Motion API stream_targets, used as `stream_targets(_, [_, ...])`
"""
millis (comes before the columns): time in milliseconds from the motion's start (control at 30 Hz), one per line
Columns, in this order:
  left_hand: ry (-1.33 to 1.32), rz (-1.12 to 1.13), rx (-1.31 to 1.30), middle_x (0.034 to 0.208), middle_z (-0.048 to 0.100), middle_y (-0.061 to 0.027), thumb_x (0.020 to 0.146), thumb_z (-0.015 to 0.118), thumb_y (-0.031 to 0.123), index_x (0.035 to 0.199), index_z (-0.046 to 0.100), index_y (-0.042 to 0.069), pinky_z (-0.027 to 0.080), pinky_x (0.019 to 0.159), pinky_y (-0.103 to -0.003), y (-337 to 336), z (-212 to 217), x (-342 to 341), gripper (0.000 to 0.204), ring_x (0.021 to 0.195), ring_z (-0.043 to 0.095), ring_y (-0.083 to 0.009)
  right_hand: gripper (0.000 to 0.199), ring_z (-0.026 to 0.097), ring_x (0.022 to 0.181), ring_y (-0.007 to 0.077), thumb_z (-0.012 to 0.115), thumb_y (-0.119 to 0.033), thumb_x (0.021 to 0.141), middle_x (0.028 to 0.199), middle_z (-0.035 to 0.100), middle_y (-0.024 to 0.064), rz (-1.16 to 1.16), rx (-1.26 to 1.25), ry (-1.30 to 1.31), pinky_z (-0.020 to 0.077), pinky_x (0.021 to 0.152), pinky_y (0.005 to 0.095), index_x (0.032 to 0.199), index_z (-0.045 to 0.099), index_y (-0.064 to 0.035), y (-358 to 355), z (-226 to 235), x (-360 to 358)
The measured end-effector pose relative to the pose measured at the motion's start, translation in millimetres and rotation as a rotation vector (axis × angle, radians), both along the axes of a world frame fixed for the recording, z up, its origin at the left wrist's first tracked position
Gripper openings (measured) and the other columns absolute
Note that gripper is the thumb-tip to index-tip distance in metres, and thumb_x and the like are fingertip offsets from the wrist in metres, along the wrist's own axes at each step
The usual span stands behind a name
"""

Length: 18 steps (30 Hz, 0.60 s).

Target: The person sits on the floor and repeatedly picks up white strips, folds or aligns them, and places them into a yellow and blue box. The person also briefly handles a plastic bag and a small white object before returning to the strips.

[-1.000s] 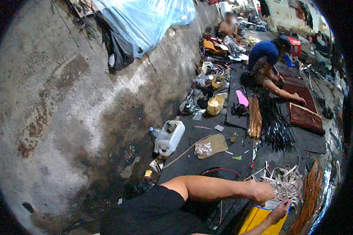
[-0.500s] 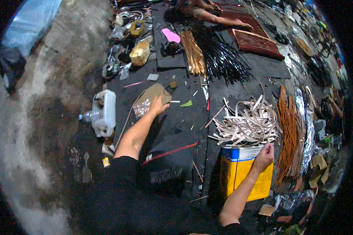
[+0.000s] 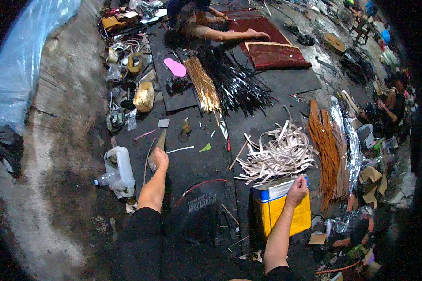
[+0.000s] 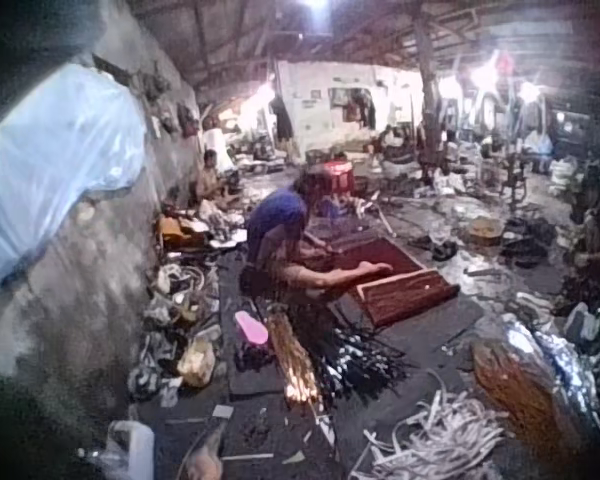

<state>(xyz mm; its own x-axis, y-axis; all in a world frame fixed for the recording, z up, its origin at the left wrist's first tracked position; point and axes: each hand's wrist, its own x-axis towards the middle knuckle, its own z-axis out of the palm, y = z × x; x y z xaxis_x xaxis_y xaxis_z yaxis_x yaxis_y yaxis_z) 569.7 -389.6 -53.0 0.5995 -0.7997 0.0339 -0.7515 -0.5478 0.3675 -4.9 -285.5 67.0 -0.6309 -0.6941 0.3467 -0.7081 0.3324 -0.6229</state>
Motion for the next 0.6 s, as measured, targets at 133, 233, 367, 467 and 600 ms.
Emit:
stream_targets(133, [0.33,0.279,-0.018,0.087,0.064,-0.0214,0.085,0.054,0.011,0.089,0.057,-0.003,0.047,0.077,-0.042,5.3,37.5,20.0,0.015,0.085,0.063,-0.0335,0.024,0.054,0.06,0.0294,0.054,-0.023,0.091,0.073,0.061,0.0146,-0.064,0.266,0.03,0.0432,0.056,0.0377,0.089,0.064,-0.0012,-3.4,22.3,-12.2])
stream_targets(233, [0.593,0.525,-0.329,0.088,0.065,-0.0179,0.087,0.055,0.017,0.088,0.058,-0.003,0.047,0.076,-0.041,33.3,47.7,116.4,0.019,0.086,0.063,-0.0299,0.031,0.059,0.064,0.0189,0.062,-0.028,0.088,0.077,0.067,0.0112,-0.05,0.238,-0.406,0.0471,0.061,0.033,0.102,0.065,-0.0011,-11.0,44.3,7.1])
stream_targets(367, [0.381,0.243,-0.077,0.083,0.063,-0.0215,0.087,0.058,0.022,0.086,0.058,-0.002,0.046,0.072,-0.045,34.9,98.6,65.1,0.023,0.079,0.06,-0.039,0.042,0.054,0.063,0.0131,0.064,-0.024,0.087,0.071,0.059,0.0052,-0.015,0.237,-0.48,0.0463,0.062,0.03,0.122,0.054,-0.0026,25.3,67.0,-0.4])
stream_targets(467, [0.191,0.008,-0.021,0.084,0.062,-0.0259,0.087,0.056,0.025,0.089,0.059,0.0,0.044,0.072,-0.049,46.1,149.5,38.5,0.026,0.08,0.058,-0.0456,0.04,0.056,0.063,0.0184,0.062,-0.022,0.088,0.074,0.061,0.0076,-0.107,0.366,-0.432,0.0468,0.062,0.0328,0.122,0.054,-0.0029,64.6,88.3,14.6])
stream_targets(600, [0.151,-0.112,-0.06,0.098,0.064,-0.0251,0.089,0.052,0.024,0.108,0.061,0.001,0.046,0.079,-0.049,48.3,222.0,5.1,0.031,0.093,0.059,-0.0446,0.037,0.058,0.064,0.0271,0.06,-0.02,0.088,0.073,0.06,0.0137,-0.138,0.302,-0.32,0.0476,0.061,0.0365,0.121,0.053,-0.0032,128.4,106.4,39.0])
